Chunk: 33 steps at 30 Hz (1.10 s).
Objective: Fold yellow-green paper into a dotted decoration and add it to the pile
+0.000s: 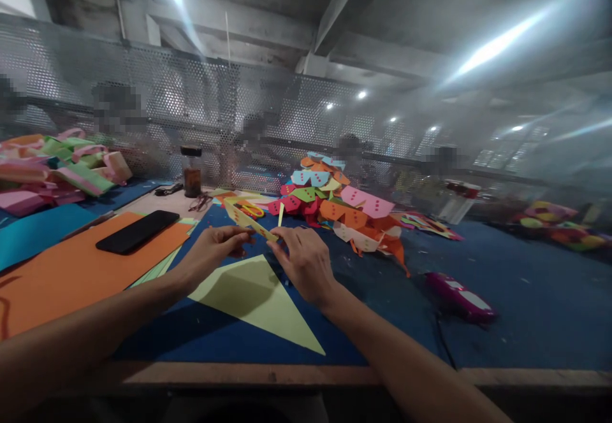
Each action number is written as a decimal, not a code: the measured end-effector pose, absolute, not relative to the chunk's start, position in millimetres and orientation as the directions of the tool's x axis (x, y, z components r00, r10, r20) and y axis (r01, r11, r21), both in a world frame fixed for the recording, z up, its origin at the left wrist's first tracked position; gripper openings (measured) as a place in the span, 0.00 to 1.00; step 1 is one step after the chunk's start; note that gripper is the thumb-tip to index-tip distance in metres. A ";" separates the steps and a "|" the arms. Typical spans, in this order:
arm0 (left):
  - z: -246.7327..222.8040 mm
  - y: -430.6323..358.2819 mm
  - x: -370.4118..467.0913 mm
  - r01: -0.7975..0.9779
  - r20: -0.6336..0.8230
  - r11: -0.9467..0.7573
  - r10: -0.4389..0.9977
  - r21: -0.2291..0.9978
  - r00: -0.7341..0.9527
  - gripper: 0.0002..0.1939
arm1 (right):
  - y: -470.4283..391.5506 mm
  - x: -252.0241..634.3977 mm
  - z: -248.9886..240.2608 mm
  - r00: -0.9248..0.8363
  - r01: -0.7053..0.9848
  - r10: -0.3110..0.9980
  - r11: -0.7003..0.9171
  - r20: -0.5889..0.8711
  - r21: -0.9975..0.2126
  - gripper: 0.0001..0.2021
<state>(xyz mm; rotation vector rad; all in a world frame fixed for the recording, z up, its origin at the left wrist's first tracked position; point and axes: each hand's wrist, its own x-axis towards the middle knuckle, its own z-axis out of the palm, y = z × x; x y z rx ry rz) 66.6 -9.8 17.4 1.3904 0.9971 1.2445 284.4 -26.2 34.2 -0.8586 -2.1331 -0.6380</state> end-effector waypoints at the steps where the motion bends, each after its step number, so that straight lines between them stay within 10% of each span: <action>1: 16.4 -9.7 67.2 -0.030 0.194 -0.191 0.973 0.981 0.122 0.15 | -26.7 283.8 34.4 -0.526 0.731 0.364 0.656 0.769 0.189 0.07; 18: 14.4 -21.0 71.0 0.032 0.219 -0.221 0.974 0.975 0.067 0.21 | -32.9 272.7 29.1 -0.689 0.654 0.344 0.675 0.638 0.341 0.13; 28: 8.8 -11.9 60.0 0.037 0.196 -0.202 0.973 0.979 0.119 0.17 | -30.2 281.6 35.9 -0.346 0.599 0.549 0.754 0.761 -0.271 0.14; 33: 10.0 -16.4 60.2 0.074 0.193 -0.213 0.958 0.974 0.211 0.17 | -23.8 283.2 37.4 -0.306 0.567 0.553 0.760 0.775 -0.318 0.09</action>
